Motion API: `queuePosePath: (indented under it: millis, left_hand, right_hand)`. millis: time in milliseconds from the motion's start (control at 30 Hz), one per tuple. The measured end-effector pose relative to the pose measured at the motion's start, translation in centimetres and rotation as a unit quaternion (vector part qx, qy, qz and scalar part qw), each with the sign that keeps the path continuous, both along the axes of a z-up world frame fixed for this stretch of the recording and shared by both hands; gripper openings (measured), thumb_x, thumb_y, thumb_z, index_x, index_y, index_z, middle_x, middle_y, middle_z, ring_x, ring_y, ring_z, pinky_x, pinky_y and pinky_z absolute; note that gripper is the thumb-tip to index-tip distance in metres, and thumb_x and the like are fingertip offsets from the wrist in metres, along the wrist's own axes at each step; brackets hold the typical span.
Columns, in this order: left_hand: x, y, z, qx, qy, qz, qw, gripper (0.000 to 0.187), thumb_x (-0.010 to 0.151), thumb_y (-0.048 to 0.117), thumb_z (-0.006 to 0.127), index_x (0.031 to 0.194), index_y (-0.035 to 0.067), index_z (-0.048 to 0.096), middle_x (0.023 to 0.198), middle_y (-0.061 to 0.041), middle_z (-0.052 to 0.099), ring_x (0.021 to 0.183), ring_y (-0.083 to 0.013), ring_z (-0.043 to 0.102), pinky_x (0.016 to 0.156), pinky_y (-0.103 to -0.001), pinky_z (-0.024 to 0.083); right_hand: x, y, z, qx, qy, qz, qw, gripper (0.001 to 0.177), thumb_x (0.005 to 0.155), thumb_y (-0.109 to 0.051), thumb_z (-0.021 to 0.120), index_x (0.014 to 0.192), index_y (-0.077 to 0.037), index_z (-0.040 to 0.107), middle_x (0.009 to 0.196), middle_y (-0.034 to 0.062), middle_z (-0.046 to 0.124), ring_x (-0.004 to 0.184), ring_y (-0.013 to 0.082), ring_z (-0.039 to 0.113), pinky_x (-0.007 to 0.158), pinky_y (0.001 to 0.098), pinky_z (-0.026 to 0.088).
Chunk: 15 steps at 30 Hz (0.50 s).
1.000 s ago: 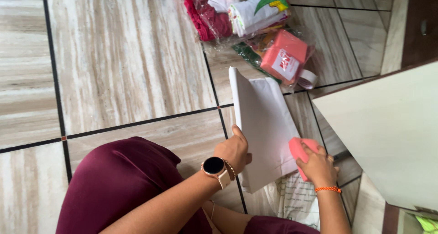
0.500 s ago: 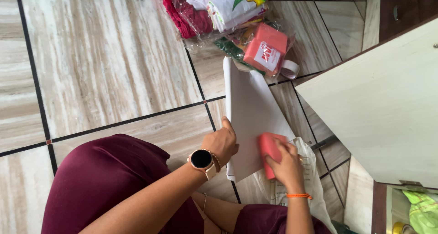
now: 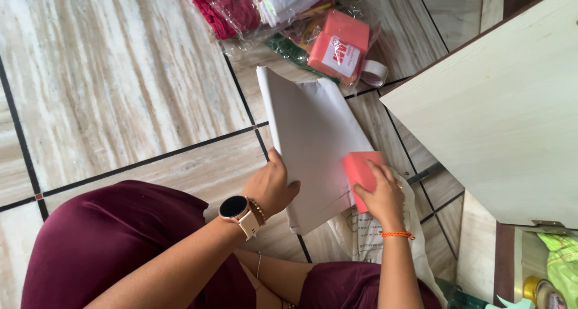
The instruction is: The person sits on the floor and uses a pink sponge to wipe and clean several folded white garments. After cleaning, the person places the garments into a nearby cabinet.
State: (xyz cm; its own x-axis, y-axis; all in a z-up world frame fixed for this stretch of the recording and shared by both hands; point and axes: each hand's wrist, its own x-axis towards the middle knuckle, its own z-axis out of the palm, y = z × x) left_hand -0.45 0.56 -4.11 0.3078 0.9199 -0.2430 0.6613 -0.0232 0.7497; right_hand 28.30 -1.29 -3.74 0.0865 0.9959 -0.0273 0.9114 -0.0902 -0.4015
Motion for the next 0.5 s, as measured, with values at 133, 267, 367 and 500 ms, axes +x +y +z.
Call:
queuePosePath:
  millis: [133, 267, 367, 500]
  left_hand:
    - [0.6, 0.2, -2.7, -0.030, -0.072, 0.067, 0.995, 0.075, 0.086, 0.018, 0.064, 0.132, -0.026, 0.024, 0.089, -0.035, 0.070, 0.085, -0.0440, 0.073, 0.076, -0.045, 0.059]
    - [0.4, 1.2, -4.0, -0.135, -0.196, 0.180, 0.954, 0.069, 0.085, 0.024, 0.067, 0.125, -0.021, 0.033, 0.107, -0.039, 0.067, 0.101, -0.0410, 0.072, 0.091, -0.042, 0.058]
    - [0.1, 2.1, -3.5, -0.223, -0.195, 0.254, 0.921, 0.069, 0.085, 0.033, 0.074, 0.123, -0.016, 0.044, 0.113, -0.035, 0.069, 0.104, -0.0363, 0.073, 0.093, -0.041, 0.058]
    - [0.3, 2.0, -4.2, -0.188, -0.231, 0.266, 0.917, 0.061, 0.081, 0.030, 0.078, 0.128, -0.002, 0.056, 0.121, -0.020, 0.070, 0.108, -0.0274, 0.070, 0.094, -0.036, 0.055]
  right_hand:
    - [-1.9, -1.6, 2.3, -0.176, 0.313, 0.168, 0.918, 0.079, 0.078, -0.039, 0.081, 0.148, -0.014, 0.055, 0.154, 0.0130, 0.056, 0.146, 0.0350, 0.046, 0.116, 0.0473, 0.035]
    - [-2.3, -0.8, 1.1, -0.035, 0.139, 0.156, 0.977, 0.073, 0.080, -0.044, 0.080, 0.146, -0.025, 0.055, 0.157, 0.0083, 0.049, 0.144, 0.0342, 0.045, 0.115, 0.0488, 0.038]
    - [-0.8, 0.6, -1.5, 0.023, -0.096, 0.080, 0.992, 0.068, 0.078, -0.044, 0.081, 0.141, -0.037, 0.060, 0.157, 0.0052, 0.046, 0.140, 0.0329, 0.046, 0.109, 0.0549, 0.039]
    - [1.6, 1.8, -5.2, 0.018, -0.183, -0.116, 0.976, 0.066, 0.078, -0.044, 0.081, 0.140, -0.040, 0.060, 0.159, 0.0029, 0.042, 0.142, 0.0352, 0.041, 0.101, 0.0645, 0.037]
